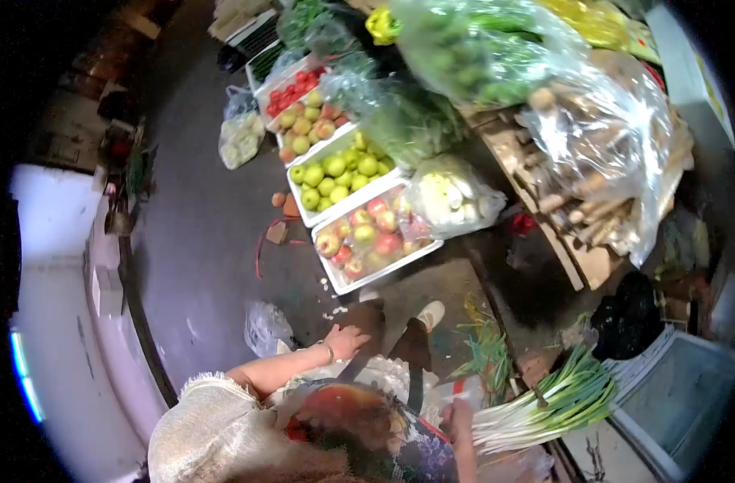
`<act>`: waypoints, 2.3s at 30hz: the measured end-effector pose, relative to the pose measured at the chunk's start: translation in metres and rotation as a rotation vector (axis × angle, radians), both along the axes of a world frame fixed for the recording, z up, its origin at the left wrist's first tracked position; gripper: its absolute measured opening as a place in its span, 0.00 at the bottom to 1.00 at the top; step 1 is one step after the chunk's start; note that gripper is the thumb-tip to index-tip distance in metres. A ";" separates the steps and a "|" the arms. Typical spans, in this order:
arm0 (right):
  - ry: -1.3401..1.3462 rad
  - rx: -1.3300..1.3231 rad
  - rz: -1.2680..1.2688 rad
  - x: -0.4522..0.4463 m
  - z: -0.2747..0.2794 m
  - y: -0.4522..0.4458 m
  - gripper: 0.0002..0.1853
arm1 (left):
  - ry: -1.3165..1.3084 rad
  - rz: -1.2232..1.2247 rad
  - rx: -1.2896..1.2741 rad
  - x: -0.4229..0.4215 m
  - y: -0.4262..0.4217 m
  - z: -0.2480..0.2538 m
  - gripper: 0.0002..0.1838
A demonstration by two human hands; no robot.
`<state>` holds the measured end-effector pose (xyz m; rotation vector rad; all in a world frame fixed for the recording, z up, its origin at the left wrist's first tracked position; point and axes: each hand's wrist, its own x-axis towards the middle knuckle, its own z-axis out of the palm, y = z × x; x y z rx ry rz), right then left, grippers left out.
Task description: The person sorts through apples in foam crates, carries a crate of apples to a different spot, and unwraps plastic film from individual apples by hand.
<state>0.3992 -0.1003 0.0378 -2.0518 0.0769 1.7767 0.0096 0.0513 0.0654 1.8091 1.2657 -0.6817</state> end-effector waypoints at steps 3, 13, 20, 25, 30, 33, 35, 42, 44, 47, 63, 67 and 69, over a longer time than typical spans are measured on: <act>-0.065 0.065 0.051 -0.002 0.006 0.037 0.10 | 0.020 0.059 -0.008 -0.012 -0.012 0.001 0.27; -0.206 0.143 0.447 -0.118 -0.087 0.053 0.10 | -0.045 0.231 -0.026 -0.128 -0.073 -0.015 0.23; -0.171 0.312 0.623 -0.244 -0.025 0.116 0.10 | -0.311 0.397 0.026 -0.202 -0.089 -0.039 0.28; -0.133 0.311 0.801 -0.239 -0.064 0.141 0.09 | -0.134 0.379 -0.046 -0.187 -0.048 -0.037 0.27; -0.005 0.302 0.605 -0.230 -0.091 0.180 0.07 | -0.071 0.290 0.379 -0.182 -0.019 -0.049 0.27; -0.008 0.268 0.620 -0.240 -0.085 0.210 0.08 | -0.148 0.400 0.244 -0.176 0.007 -0.056 0.27; 0.007 0.311 0.663 -0.251 -0.093 0.225 0.08 | -0.210 0.508 0.017 -0.182 0.018 -0.065 0.28; -0.092 0.547 0.849 -0.349 -0.108 0.330 0.21 | -0.347 0.553 -0.284 -0.237 0.040 -0.116 0.27; -0.159 0.557 0.883 -0.391 -0.111 0.380 0.27 | -0.349 0.487 -0.229 -0.258 0.049 -0.137 0.26; -0.379 0.797 0.987 -0.450 -0.132 0.449 0.36 | -0.360 0.516 -0.215 -0.286 0.084 -0.161 0.23; -0.813 1.143 1.244 -0.576 -0.265 0.605 0.46 | -0.591 1.579 0.470 -0.333 0.220 -0.323 0.36; -0.811 1.162 1.334 -0.581 -0.226 0.570 0.47 | -0.599 1.487 0.421 -0.324 0.229 -0.320 0.44; -0.703 1.095 1.410 -0.584 -0.214 0.545 0.48 | -0.528 1.480 0.413 -0.320 0.232 -0.319 0.43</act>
